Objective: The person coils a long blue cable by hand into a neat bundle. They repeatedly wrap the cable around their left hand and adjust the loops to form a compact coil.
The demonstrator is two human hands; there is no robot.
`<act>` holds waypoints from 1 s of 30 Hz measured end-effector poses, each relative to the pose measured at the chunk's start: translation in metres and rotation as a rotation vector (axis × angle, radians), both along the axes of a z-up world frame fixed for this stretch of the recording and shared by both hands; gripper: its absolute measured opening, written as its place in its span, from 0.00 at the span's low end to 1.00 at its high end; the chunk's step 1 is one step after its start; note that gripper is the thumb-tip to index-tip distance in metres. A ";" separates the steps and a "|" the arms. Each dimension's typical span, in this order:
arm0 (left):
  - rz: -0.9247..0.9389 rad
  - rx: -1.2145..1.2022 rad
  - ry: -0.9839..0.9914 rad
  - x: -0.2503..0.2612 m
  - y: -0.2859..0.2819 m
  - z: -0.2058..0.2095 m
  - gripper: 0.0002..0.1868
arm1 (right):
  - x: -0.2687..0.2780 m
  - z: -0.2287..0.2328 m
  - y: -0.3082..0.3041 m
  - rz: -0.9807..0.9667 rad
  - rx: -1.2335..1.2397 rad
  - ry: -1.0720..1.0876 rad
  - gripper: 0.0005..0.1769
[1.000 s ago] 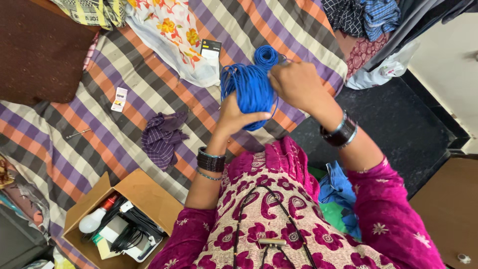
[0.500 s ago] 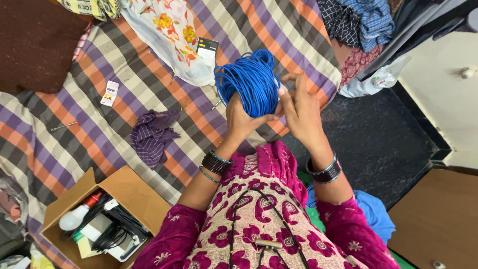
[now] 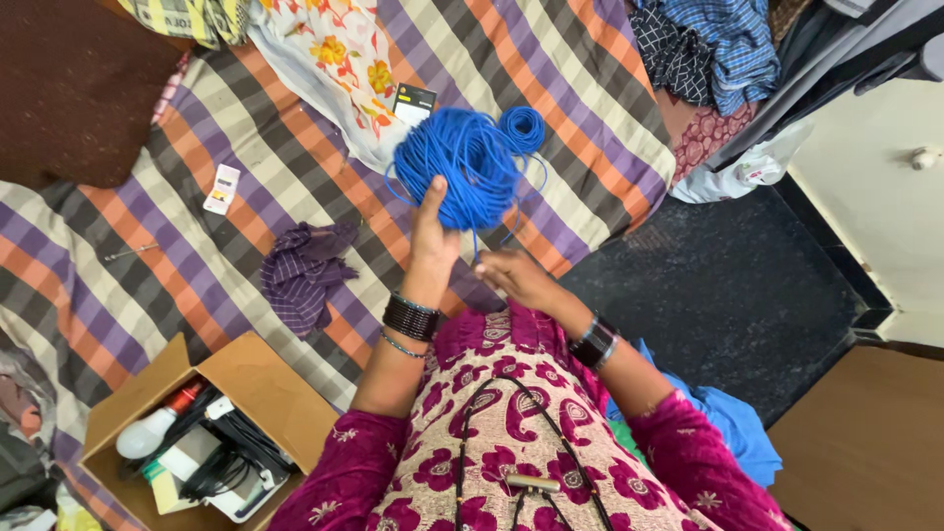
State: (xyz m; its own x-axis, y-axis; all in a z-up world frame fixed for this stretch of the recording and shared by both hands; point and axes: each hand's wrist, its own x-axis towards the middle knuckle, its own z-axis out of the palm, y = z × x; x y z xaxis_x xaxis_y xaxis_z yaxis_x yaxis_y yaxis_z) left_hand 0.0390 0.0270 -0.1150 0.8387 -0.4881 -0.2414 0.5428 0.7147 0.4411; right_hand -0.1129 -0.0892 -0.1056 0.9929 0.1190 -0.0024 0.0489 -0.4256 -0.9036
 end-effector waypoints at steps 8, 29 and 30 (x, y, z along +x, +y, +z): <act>-0.519 -0.187 -0.214 0.003 0.042 -0.004 0.40 | 0.047 -0.045 -0.089 -0.041 -0.407 -0.367 0.22; -0.199 0.545 -0.718 -0.022 0.014 0.080 0.19 | 0.027 0.190 -0.009 -0.392 -0.217 0.124 0.12; -0.157 0.570 -0.713 -0.023 0.011 0.071 0.17 | 0.019 0.190 0.000 -0.431 -0.146 0.144 0.11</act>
